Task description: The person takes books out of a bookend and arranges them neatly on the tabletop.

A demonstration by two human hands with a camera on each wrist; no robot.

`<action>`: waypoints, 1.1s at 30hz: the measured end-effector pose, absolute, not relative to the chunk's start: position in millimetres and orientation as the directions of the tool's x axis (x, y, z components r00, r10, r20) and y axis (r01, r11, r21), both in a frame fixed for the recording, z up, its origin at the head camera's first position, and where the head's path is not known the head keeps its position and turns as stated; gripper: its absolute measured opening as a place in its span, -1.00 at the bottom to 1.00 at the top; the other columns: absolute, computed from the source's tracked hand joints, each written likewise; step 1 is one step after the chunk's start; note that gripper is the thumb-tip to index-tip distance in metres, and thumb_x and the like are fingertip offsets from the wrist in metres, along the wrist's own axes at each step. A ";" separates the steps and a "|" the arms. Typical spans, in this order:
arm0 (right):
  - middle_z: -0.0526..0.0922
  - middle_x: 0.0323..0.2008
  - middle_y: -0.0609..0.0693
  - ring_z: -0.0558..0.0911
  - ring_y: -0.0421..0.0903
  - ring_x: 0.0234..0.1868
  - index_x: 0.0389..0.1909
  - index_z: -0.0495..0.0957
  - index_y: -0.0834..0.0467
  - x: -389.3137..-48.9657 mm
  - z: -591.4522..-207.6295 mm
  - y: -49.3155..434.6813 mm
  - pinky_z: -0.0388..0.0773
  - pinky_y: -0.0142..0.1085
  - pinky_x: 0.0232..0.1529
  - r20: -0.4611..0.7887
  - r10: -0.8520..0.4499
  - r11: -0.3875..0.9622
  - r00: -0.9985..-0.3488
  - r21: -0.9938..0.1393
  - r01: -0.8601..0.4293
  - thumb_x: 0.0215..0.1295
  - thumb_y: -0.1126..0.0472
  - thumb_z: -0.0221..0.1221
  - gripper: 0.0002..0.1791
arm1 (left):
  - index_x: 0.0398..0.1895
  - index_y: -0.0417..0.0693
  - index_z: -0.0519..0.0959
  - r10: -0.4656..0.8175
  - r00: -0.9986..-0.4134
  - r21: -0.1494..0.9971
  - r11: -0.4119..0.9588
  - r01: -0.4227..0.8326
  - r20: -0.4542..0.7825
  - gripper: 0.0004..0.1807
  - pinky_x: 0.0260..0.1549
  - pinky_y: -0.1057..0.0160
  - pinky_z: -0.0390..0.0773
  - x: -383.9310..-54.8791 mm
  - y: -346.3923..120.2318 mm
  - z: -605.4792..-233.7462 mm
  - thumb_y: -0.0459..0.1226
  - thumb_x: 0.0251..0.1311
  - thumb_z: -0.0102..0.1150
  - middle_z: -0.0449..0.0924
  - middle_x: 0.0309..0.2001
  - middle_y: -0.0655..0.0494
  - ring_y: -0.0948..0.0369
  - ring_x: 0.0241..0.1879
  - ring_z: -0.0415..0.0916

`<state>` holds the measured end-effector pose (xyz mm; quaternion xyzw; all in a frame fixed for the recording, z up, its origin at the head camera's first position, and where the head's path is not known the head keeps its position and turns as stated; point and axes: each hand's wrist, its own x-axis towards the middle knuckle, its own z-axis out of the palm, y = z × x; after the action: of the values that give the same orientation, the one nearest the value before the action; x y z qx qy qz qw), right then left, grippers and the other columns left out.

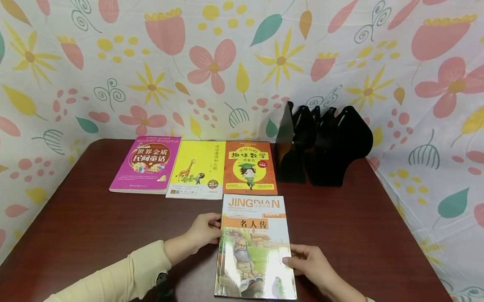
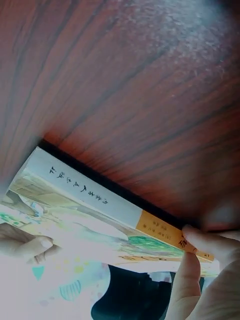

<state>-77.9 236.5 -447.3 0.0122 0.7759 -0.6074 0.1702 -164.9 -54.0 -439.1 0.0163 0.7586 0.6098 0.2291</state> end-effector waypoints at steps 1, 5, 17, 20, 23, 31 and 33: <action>0.62 -0.11 0.36 0.67 -0.03 -0.22 0.10 0.37 0.63 -77.8 -445.9 236.4 0.66 -0.22 -0.31 -0.277 -0.169 0.307 -0.946 -0.927 0.216 0.20 0.28 0.27 -0.41 | 0.22 -0.58 0.30 0.306 -0.896 0.933 0.265 -0.244 -0.322 -0.44 -0.31 0.08 0.66 -165.0 -54.4 -438.9 -0.63 0.08 0.10 0.42 -0.23 -0.17 0.12 -0.30 0.47; 0.63 -0.13 0.29 0.59 -0.04 -0.23 0.07 0.44 0.59 -79.5 -441.9 237.9 0.59 -0.30 -0.32 -0.267 -0.139 0.445 -0.954 -0.877 0.180 0.16 0.21 0.33 -0.39 | 0.15 -0.63 0.34 0.334 -0.901 0.941 0.285 -0.183 -0.277 -0.48 -0.27 0.14 0.66 -165.6 -57.6 -439.2 -0.63 0.06 0.14 0.46 -0.24 -0.21 0.14 -0.29 0.51; 0.65 -0.28 0.12 0.60 -0.11 -0.32 0.06 0.45 0.58 -87.1 -444.5 236.2 0.58 -0.35 -0.39 -0.213 -0.093 0.457 -0.973 -0.877 0.148 0.14 0.31 0.32 -0.46 | 0.18 -0.63 0.31 0.344 -0.908 0.965 0.186 -0.183 -0.238 -0.41 -0.25 0.18 0.66 -159.2 -62.4 -447.0 -0.64 -0.01 0.18 0.46 -0.21 -0.23 0.17 -0.28 0.49; 0.67 -0.31 0.12 0.62 -0.10 -0.33 0.02 0.47 0.58 -90.1 -445.1 235.5 0.60 -0.32 -0.40 -0.215 -0.074 0.457 -0.974 -0.875 0.158 0.13 0.33 0.32 -0.50 | 0.18 -0.63 0.31 0.323 -0.917 0.966 0.182 -0.183 -0.235 -0.40 -0.27 0.15 0.66 -157.9 -61.4 -445.8 -0.65 -0.03 0.17 0.45 -0.22 -0.23 0.16 -0.29 0.47; 0.67 -0.32 0.11 0.62 -0.09 -0.33 0.01 0.49 0.57 -93.1 -445.9 235.2 0.61 -0.31 -0.40 -0.227 -0.044 0.457 -0.973 -0.871 0.183 0.12 0.35 0.33 -0.51 | 0.18 -0.62 0.32 0.302 -0.926 0.965 0.193 -0.175 -0.228 -0.39 -0.28 0.14 0.67 -158.1 -58.8 -446.3 -0.66 -0.04 0.18 0.44 -0.19 -0.24 0.12 -0.27 0.50; 0.67 -0.31 0.09 0.62 -0.10 -0.32 0.00 0.52 0.53 -99.4 -447.6 233.7 0.61 -0.31 -0.41 -0.248 0.021 0.473 -0.969 -0.851 0.228 0.09 0.38 0.33 -0.54 | 0.19 -0.60 0.34 0.274 -0.935 0.961 0.223 -0.165 -0.224 -0.40 -0.27 0.15 0.67 -161.0 -53.5 -446.4 -0.65 -0.02 0.20 0.44 -0.12 -0.28 0.08 -0.24 0.51; 0.67 -0.32 0.09 0.62 -0.09 -0.33 0.00 0.52 0.53 -100.8 -447.7 233.0 0.61 -0.30 -0.41 -0.247 0.019 0.469 -0.969 -0.853 0.227 0.09 0.38 0.33 -0.54 | 0.19 -0.60 0.33 0.269 -0.936 0.960 0.223 -0.168 -0.226 -0.40 -0.27 0.15 0.67 -161.7 -53.9 -446.2 -0.66 -0.02 0.19 0.44 -0.13 -0.27 0.08 -0.24 0.51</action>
<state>-100.8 233.0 -447.7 0.0724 0.8511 -0.5100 0.1019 -161.7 -53.9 -446.2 0.0331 0.7620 0.6226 0.1752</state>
